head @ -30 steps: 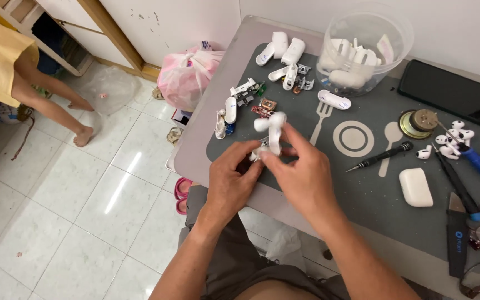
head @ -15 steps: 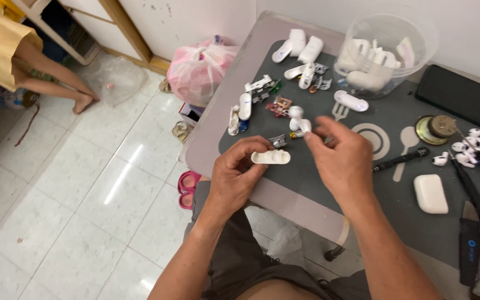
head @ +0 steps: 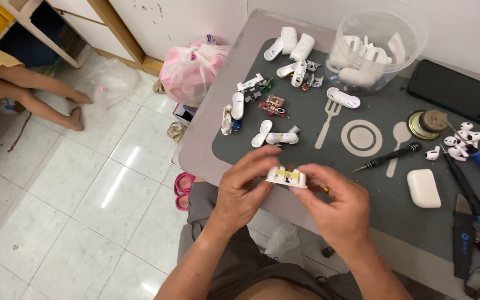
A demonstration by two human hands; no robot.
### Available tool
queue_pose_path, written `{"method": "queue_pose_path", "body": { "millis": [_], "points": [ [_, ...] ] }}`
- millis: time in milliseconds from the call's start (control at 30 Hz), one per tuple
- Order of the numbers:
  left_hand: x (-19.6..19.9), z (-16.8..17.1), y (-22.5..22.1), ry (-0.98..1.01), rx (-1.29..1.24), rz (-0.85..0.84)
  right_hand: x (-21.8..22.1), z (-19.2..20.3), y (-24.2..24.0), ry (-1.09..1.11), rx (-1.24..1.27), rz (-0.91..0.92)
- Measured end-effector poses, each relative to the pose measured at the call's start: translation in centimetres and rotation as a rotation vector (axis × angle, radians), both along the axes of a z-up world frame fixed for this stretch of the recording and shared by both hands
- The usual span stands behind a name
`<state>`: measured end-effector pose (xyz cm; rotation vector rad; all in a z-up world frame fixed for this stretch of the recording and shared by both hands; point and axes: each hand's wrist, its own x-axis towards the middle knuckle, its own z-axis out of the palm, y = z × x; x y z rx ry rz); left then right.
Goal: Assembling the internal components of an AirPods charging case, including the circuit board and battery housing.
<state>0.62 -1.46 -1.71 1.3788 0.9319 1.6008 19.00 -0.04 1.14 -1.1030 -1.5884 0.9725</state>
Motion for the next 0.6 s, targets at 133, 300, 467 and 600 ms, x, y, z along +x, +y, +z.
{"method": "queue_pose_path", "body": {
  "millis": [133, 300, 467, 600],
  "points": [
    [-0.4, 1.1, -0.3, 0.077, -0.121, -0.085, -0.8, 2.4, -1.1, -0.216, 0.273, -0.080],
    [-0.3, 1.6, -0.9, 0.006, -0.189, -0.150, -0.5, 0.8, -1.3, -0.238, 0.322, -0.100],
    [0.3, 1.2, -0.9, 0.064, -0.194, -0.087, -0.1, 2.0, -2.0, -0.303, 0.378, -0.115],
    [0.5, 2.8, -0.7, 0.179, -0.190, -0.115, 0.1, 2.7, -2.3, -0.318, 0.387, -0.125]
  ]
}}
